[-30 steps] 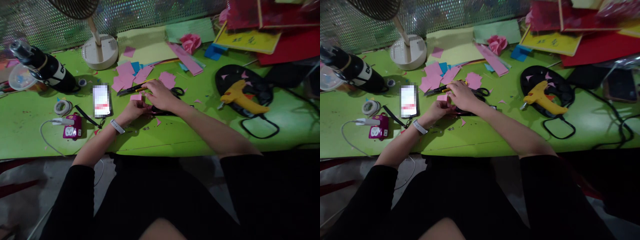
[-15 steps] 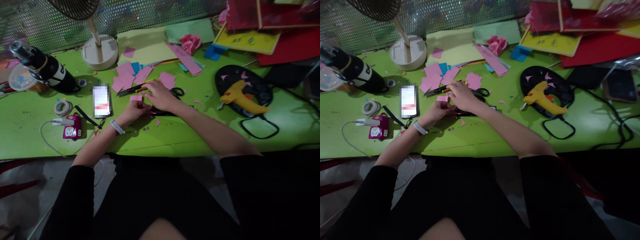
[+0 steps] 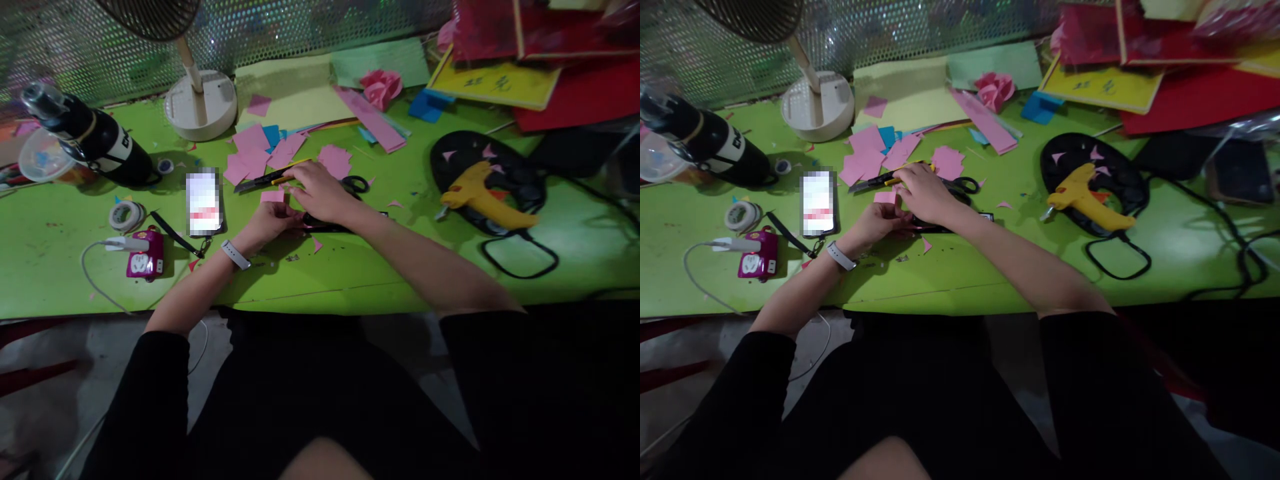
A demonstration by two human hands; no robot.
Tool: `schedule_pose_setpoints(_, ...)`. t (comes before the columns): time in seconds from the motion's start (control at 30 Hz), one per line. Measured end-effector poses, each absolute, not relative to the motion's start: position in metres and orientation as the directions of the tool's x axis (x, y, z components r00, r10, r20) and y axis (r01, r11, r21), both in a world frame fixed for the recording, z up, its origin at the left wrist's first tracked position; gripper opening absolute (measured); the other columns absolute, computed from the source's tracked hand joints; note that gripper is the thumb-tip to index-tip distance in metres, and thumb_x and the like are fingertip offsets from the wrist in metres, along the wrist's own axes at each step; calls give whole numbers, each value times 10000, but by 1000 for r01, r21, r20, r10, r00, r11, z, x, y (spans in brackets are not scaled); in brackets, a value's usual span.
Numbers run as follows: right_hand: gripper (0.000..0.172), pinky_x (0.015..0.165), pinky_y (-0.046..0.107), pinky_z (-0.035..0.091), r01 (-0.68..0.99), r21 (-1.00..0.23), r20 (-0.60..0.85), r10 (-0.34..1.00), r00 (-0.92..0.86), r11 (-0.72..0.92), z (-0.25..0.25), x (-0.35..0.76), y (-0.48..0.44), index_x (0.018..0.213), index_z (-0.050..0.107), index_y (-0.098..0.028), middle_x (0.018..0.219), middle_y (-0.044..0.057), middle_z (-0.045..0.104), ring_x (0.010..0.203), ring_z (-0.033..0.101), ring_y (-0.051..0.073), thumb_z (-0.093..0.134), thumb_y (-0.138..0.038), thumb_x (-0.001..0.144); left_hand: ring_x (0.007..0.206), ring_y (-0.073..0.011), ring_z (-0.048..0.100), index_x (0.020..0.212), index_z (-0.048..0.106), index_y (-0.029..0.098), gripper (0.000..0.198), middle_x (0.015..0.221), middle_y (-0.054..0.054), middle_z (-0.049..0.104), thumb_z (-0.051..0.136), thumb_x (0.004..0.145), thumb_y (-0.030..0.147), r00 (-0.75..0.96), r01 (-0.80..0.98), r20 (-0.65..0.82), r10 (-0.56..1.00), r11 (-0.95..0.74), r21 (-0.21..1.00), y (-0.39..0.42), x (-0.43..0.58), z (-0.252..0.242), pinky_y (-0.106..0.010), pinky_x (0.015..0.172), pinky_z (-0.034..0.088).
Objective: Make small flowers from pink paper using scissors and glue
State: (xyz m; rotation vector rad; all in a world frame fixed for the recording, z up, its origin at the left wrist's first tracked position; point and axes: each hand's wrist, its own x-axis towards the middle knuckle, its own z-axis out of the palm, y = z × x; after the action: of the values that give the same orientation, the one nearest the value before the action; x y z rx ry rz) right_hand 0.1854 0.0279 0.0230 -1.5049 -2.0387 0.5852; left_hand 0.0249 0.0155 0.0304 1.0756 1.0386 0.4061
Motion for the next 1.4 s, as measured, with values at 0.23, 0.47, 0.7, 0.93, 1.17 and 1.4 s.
schedule_pose_setpoints(0.23,348,1095,569,372,733,-615,174,956,-235,292,22,185,28,1240,647,-191,1281,123,610,1249,499,317,459,-225,950,616,-106,692,744,608,93,134,717,-45,715,695,841,59,489,181,-491,721,466,866,16,25,30,-296,718,594)
schedule_pose_setpoints(0.47,356,1080,567,390,747,-599,162,957,-240,288,22,184,28,1233,651,-200,1290,132,607,1250,504,331,439,-235,950,640,-113,698,761,625,94,112,753,-63,724,689,851,76,494,183,-494,716,469,864,15,24,32,-329,770,603)
schedule_pose_setpoints(0.7,378,1062,600,394,738,-599,167,950,-262,309,19,183,28,1246,652,-217,1290,135,619,1241,508,344,408,-256,961,644,-110,698,745,616,112,128,718,-41,721,699,821,53,495,177,-507,706,490,854,17,24,31,-272,717,604)
schedule_pose_setpoints(0.93,396,1074,554,405,751,-577,149,945,-292,323,21,182,27,1265,638,-180,1308,148,604,1256,504,332,398,-254,959,633,-111,692,756,611,110,122,740,-41,711,710,816,73,505,204,-490,711,453,868,18,22,28,-297,724,596)
schedule_pose_setpoints(1.17,416,1112,576,357,779,-537,161,946,-281,323,22,180,26,1318,577,-170,1384,164,533,1324,440,344,383,-241,958,636,-95,658,801,615,100,107,744,-40,698,709,838,137,517,230,-380,767,303,925,19,21,16,-251,690,563)
schedule_pose_setpoints(1.4,429,1109,535,377,792,-490,171,931,-323,365,24,177,29,1314,577,-127,1369,184,557,1302,473,342,355,-218,958,687,-161,657,929,650,148,109,776,-68,710,691,838,191,475,493,-259,841,-11,870,11,10,44,-282,698,508)
